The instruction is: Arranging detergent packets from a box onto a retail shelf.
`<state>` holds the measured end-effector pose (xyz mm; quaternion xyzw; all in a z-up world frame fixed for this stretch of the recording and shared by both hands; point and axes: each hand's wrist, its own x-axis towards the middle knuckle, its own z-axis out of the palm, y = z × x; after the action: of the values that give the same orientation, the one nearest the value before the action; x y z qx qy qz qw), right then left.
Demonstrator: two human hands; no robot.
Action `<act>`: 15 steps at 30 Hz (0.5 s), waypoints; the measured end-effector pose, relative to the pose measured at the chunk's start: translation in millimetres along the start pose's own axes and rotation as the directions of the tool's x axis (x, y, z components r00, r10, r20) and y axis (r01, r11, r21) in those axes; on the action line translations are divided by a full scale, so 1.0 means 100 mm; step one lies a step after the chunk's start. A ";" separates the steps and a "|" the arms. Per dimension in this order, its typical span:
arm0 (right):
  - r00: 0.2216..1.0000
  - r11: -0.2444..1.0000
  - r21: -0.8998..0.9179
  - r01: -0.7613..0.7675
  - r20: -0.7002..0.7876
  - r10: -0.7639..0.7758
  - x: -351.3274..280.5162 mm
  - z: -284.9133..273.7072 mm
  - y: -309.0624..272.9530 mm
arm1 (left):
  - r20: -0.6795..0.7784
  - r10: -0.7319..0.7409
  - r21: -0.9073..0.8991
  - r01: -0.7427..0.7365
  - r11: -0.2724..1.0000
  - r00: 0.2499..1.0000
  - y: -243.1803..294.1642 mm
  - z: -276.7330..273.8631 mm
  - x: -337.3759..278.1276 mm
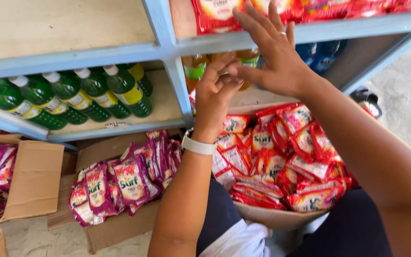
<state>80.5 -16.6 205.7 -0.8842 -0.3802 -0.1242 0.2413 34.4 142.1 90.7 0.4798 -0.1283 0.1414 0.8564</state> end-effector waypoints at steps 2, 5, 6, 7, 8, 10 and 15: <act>0.998 0.999 0.033 -0.013 0.069 0.010 -0.32 -0.01 0.07 | 0.094 0.001 0.088 -0.009 0.996 0.996 -0.23 0.01 -0.04; 0.983 0.996 0.086 -0.012 0.183 -0.004 -0.75 -0.04 0.28 | 0.248 -0.134 0.298 0.056 0.953 0.960 -0.42 0.18 -0.18; 0.974 0.994 0.109 -0.007 0.228 -0.018 -0.87 -0.05 0.37 | 0.291 -0.273 0.427 0.131 0.895 0.917 -0.45 0.26 -0.23; 0.973 0.994 0.110 -0.012 0.229 -0.013 -0.98 -0.04 0.48 | 0.292 -0.278 0.426 0.136 0.894 0.915 -0.49 0.30 -0.28; 0.967 0.995 0.104 0.000 0.255 -0.027 -1.10 -0.04 0.58 | 0.399 -0.291 0.544 0.031 0.838 0.869 -0.54 0.34 -0.33; 0.958 0.995 0.104 0.005 0.285 -0.034 -1.33 -0.01 0.77 | 0.494 -0.326 0.637 -0.080 0.767 0.806 -0.60 0.44 -0.44; 0.957 0.998 -0.058 -0.012 0.290 0.029 -1.76 0.12 1.16 | 0.458 -0.449 0.835 -0.198 0.514 0.767 -0.90 0.49 -0.63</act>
<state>46.4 -187.2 86.1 -0.9031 -0.3988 -0.0009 0.1594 4.7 47.2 22.8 0.8597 -0.2813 -0.0499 0.4233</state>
